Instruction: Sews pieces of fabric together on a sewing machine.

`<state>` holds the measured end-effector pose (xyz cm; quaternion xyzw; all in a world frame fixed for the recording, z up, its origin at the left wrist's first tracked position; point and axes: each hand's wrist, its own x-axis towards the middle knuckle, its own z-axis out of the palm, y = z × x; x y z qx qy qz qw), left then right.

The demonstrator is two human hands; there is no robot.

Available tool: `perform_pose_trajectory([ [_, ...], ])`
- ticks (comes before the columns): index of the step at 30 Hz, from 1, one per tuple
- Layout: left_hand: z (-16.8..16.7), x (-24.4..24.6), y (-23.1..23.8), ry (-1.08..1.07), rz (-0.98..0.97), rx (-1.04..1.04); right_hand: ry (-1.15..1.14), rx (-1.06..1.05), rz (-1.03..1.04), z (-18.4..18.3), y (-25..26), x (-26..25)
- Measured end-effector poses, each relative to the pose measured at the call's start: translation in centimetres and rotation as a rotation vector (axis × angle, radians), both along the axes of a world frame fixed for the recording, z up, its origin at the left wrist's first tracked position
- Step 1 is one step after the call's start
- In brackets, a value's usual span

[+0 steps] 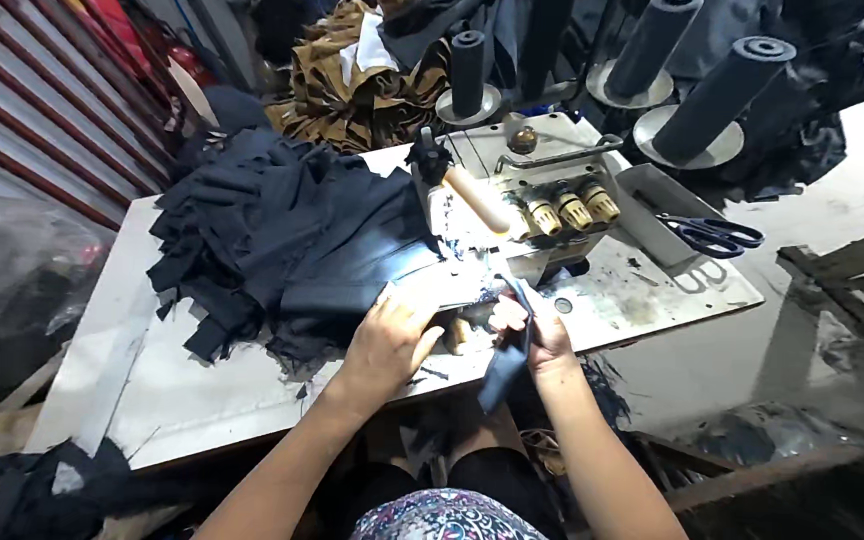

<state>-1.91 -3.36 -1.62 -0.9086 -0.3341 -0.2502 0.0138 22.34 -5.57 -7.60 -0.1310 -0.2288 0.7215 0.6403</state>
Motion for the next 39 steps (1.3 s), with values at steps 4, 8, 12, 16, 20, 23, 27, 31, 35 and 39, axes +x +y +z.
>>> perform_pose_trajectory([
  [4, 0.3, 0.9, -0.1, 0.02, 0.088, -0.008, 0.014, -0.046, -0.053, 0.4, 0.9, -0.8],
  [8, 0.8, 1.1, 1.2, 0.053, 0.078, -0.055, -0.004, -0.038, -0.09, 0.4, 1.1, -1.3],
  [12, 1.5, 1.1, 3.1, 0.071, 0.049, -0.084, -0.188, -0.054, -0.128, 0.9, 0.5, -1.5],
  [16, 3.3, 1.6, 0.2, -0.165, 0.093, -0.307, -0.531, 0.174, -0.024, 2.5, -1.9, -2.7],
  [20, 5.8, 1.4, -4.6, -0.459, -0.009, -0.327, -0.383, 0.492, 0.237, 4.5, -4.6, -3.7],
  [23, 8.8, -3.1, -2.5, -0.39, 0.13, -0.123, -0.171, 0.652, 0.277, 5.2, -4.6, -2.7],
  [27, 8.7, -8.7, 3.7, -0.149, 0.502, 0.029, -0.098, 0.438, 0.155, 3.0, -2.1, -1.1],
  [31, 3.6, -3.8, 2.1, -0.122, 0.133, 0.029, -0.104, 0.026, 0.086, 0.3, -0.4, -2.2],
  [35, -0.3, -0.7, -0.1, -0.057, -0.044, -0.021, 0.013, -0.033, 0.08, -0.6, -0.6, -1.2],
  [39, -0.1, -0.2, -1.0, -0.018, 0.004, 0.052, 0.124, 0.026, 0.073, -0.5, -0.1, 0.0],
])
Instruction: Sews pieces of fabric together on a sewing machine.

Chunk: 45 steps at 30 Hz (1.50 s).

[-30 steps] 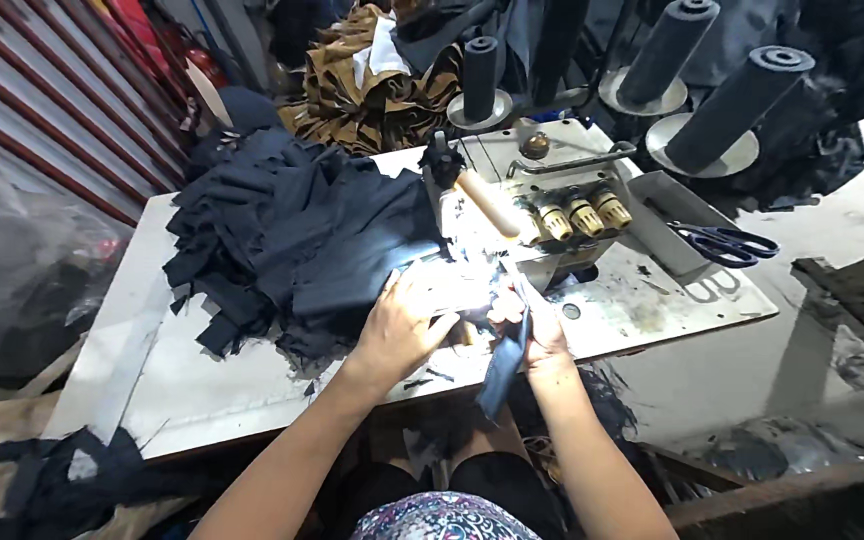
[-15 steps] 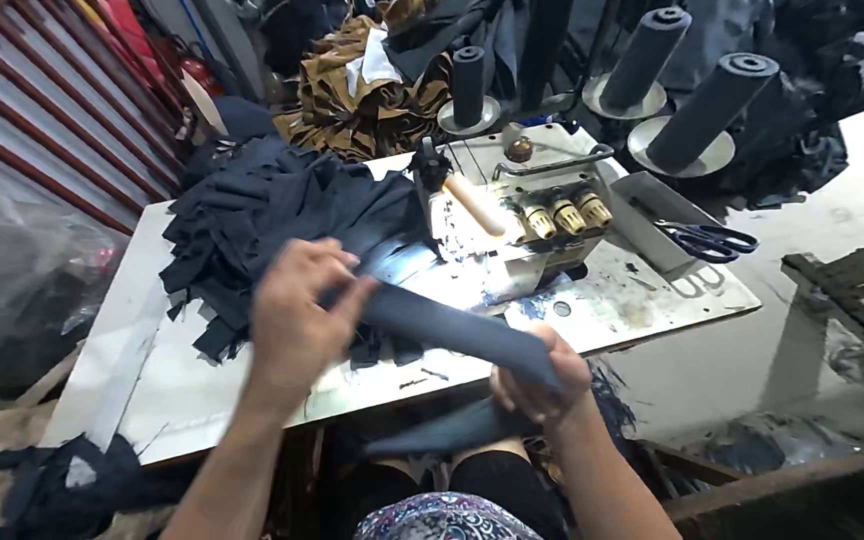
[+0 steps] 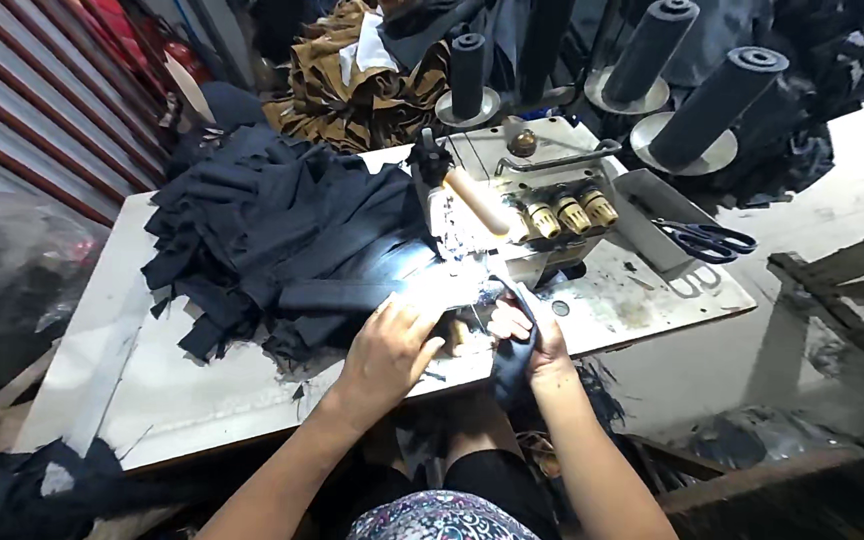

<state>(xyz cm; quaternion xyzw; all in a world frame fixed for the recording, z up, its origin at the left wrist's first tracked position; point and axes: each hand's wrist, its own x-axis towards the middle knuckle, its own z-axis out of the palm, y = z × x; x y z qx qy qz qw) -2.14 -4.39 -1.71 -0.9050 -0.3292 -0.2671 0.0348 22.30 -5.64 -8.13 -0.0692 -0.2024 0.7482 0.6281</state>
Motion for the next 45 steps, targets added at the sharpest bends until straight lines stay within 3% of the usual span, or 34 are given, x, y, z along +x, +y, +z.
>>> perform_pose_trajectory([
  [7, 1.0, 1.6, -0.4, 0.078, 0.114, -0.002, 0.032, -0.008, -0.105, 0.5, 0.9, -1.3],
  [13, 1.9, 2.1, 1.8, 0.044, 0.072, -0.099, -0.058, -0.058, -0.168, 1.1, 0.9, -1.5],
  [17, 3.2, 2.0, 2.7, 0.035, 0.057, -0.209, -0.454, -0.01, -0.186, 1.9, -0.3, -2.6],
  [20, 4.3, 2.3, 0.0, -0.223, 0.05, -0.365, -0.651, 0.206, -0.061, 3.8, -2.7, -3.9],
  [23, 6.0, 1.5, -3.2, -0.411, -0.035, -0.376, -0.472, 0.522, 0.132, 5.1, -4.5, -3.8],
  [25, 8.0, -1.1, -2.9, -0.415, 0.002, -0.289, -0.37, 0.638, 0.165, 5.7, -4.4, -2.8],
  [28, 9.8, -6.4, 1.3, -0.252, 0.321, -0.047, -0.249, 0.522, 0.089, 4.9, -3.3, -1.0],
  [30, 8.8, -8.3, 4.2, -0.172, 0.465, -0.005, -0.25, 0.325, 0.023, 3.2, -1.9, -0.9],
  [33, 5.4, -5.3, 3.7, -0.108, 0.267, -0.022, -0.294, 0.034, -0.042, 1.4, -0.5, -2.1],
  [36, 1.0, -1.0, 1.4, -0.074, -0.042, -0.056, -0.246, 0.002, -0.016, 0.0, -0.4, -1.9],
  [38, -0.3, 0.0, 0.7, -0.026, -0.047, -0.04, -0.215, -0.022, -0.038, 0.2, -0.3, -1.2],
  [45, 0.2, 1.2, 0.2, 0.036, 0.091, -0.037, -0.179, -0.113, -0.155, 1.1, 0.8, -1.4],
])
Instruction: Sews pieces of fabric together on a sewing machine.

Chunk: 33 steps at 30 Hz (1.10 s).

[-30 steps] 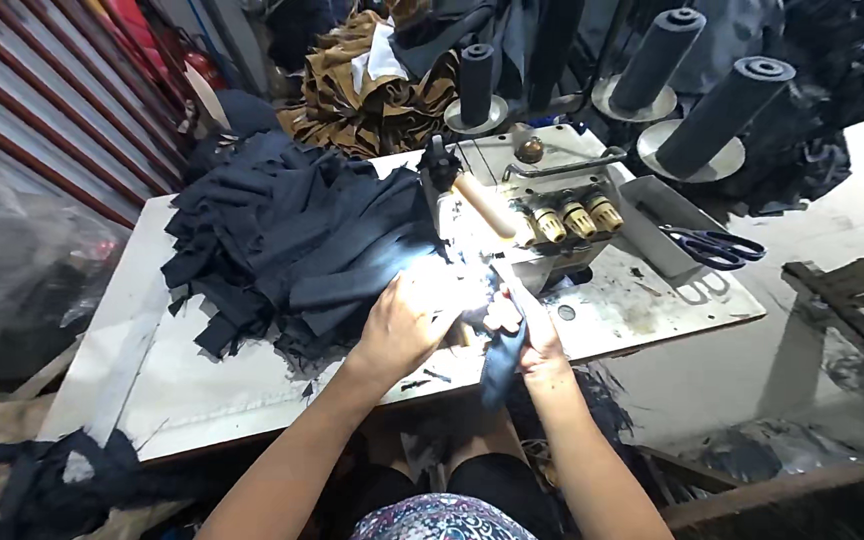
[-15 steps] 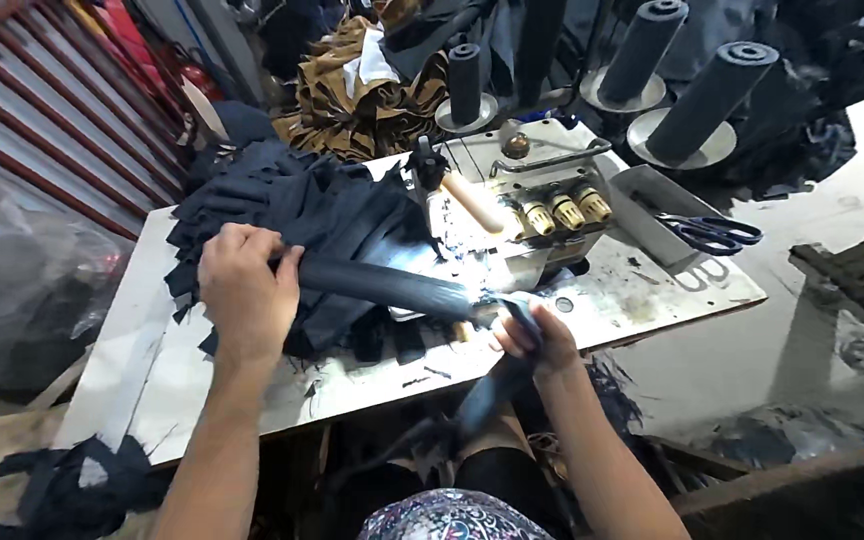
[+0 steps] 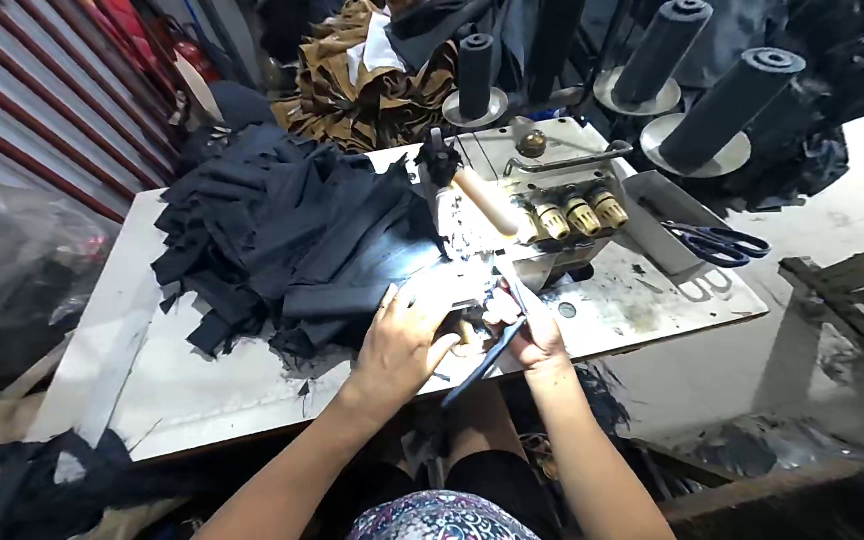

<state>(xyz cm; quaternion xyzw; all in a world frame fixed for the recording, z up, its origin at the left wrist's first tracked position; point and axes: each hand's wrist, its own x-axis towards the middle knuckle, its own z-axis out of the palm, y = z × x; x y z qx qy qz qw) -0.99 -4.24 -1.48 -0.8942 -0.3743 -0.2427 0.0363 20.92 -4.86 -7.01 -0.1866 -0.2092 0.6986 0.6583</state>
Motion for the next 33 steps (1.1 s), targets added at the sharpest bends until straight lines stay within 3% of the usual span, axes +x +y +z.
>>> perform_pose_trajectory([
  [7, 1.3, 0.5, 2.6, 0.041, -0.021, -0.08, -0.032, -0.061, -0.066, 0.6, -0.1, -0.7],
  [10, 2.3, 0.2, 2.9, 0.03, -0.013, -0.202, -0.309, -0.002, -0.051, 0.7, -1.0, -1.0],
  [13, 3.3, 0.9, 0.0, -0.251, -0.027, -0.318, -0.521, 0.186, 0.055, 2.0, -3.2, -2.5],
  [18, 6.8, -0.8, -3.7, -0.496, -0.123, -0.306, -0.231, 0.61, 0.37, 3.6, -5.7, -2.4],
  [20, 8.8, -4.2, -2.0, -0.427, 0.009, -0.143, -0.097, 0.678, 0.362, 3.9, -5.3, -1.4],
  [22, 9.9, -7.7, 1.2, -0.287, 0.247, 0.011, 0.031, 0.615, 0.308, 3.4, -4.5, -0.3],
  [24, 8.9, -9.5, 3.9, -0.19, 0.392, 0.032, 0.007, 0.412, 0.231, 2.0, -3.2, 0.0],
  [27, 5.1, -6.1, 3.2, -0.12, 0.165, 0.05, -0.082, 0.179, 0.141, 0.2, -1.8, -0.8],
  [30, 0.9, -2.1, 1.4, -0.11, -0.162, 0.022, 0.02, 0.17, 0.175, -1.7, -1.4, -0.2],
  [33, -0.3, -1.4, 0.8, -0.035, -0.145, -0.011, 0.151, 0.204, 0.194, -2.2, -1.3, 1.1],
])
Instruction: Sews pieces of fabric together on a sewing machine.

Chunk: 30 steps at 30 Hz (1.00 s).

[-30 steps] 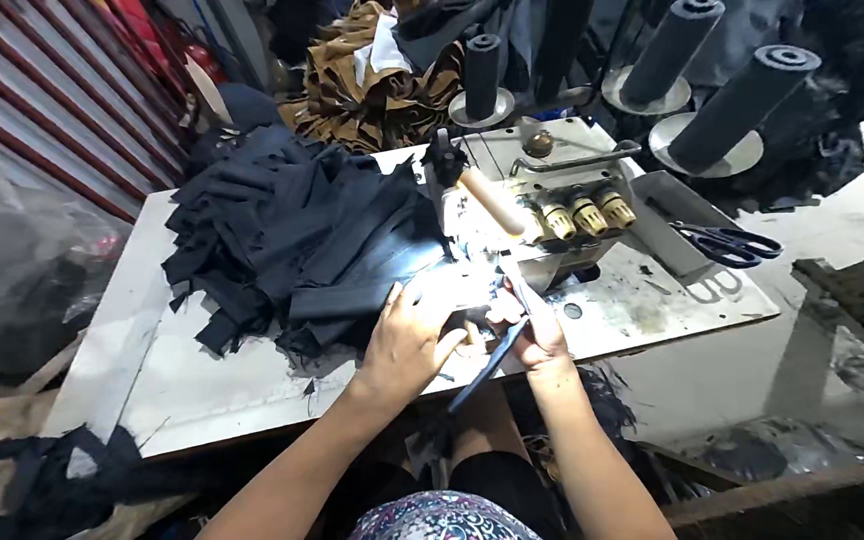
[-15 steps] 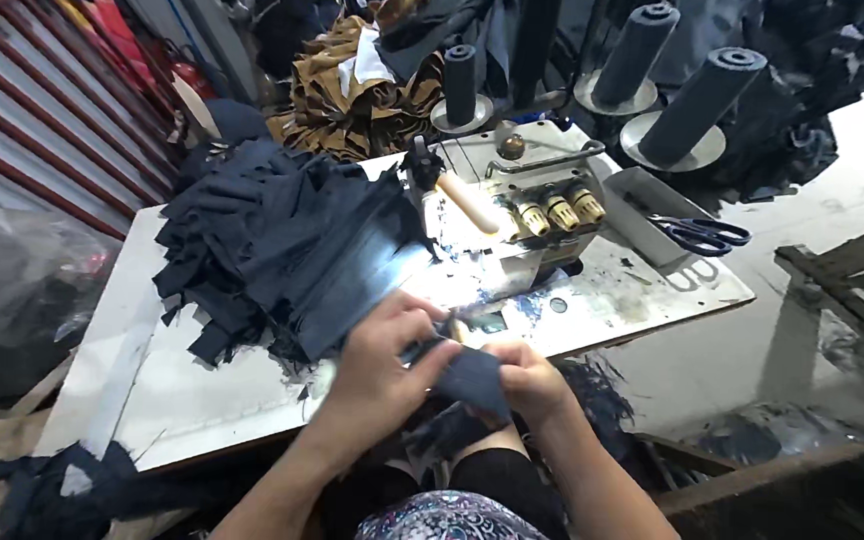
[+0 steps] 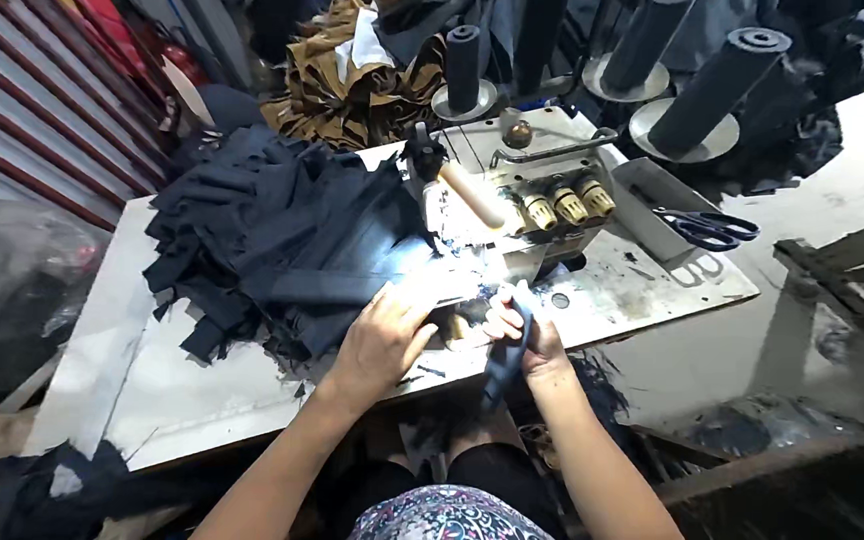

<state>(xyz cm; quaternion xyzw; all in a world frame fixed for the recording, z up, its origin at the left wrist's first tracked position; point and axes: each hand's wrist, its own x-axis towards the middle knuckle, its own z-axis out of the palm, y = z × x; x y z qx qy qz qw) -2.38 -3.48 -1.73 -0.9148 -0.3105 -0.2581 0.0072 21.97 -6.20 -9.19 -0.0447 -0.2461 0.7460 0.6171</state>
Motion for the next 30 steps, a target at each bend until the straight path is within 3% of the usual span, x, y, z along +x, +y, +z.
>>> perform_pose_trajectory([
  [4, 0.5, 1.0, -0.8, 0.054, 0.09, 0.027, 0.128, 0.0, -0.03, 0.5, 0.6, 0.1],
  [11, 1.8, 1.9, 0.0, 0.06, 0.126, -0.052, 0.101, -0.158, -0.194, 1.4, 0.8, -1.5],
  [17, 2.6, 1.8, 2.8, 0.081, 0.047, -0.044, -0.234, -0.159, -0.256, 1.9, 0.3, -1.8],
  [19, 3.2, 1.7, 2.2, 0.068, 0.119, -0.195, -0.452, -0.126, -0.255, 3.1, -0.7, -2.8],
  [22, 4.3, 2.3, -1.4, -0.193, 0.128, -0.264, -0.611, 0.093, -0.154, 4.7, -2.8, -4.0],
  [25, 5.9, 1.2, -3.9, -0.358, 0.063, -0.26, -0.459, 0.397, 0.076, 5.8, -4.0, -3.6],
  [27, 7.9, -1.7, -2.9, -0.349, 0.144, -0.185, -0.323, 0.521, 0.143, 6.5, -3.8, -2.7],
  [30, 9.4, -6.5, 1.5, -0.203, 0.434, 0.007, -0.281, 0.352, 0.055, 5.8, -2.7, -1.3],
])
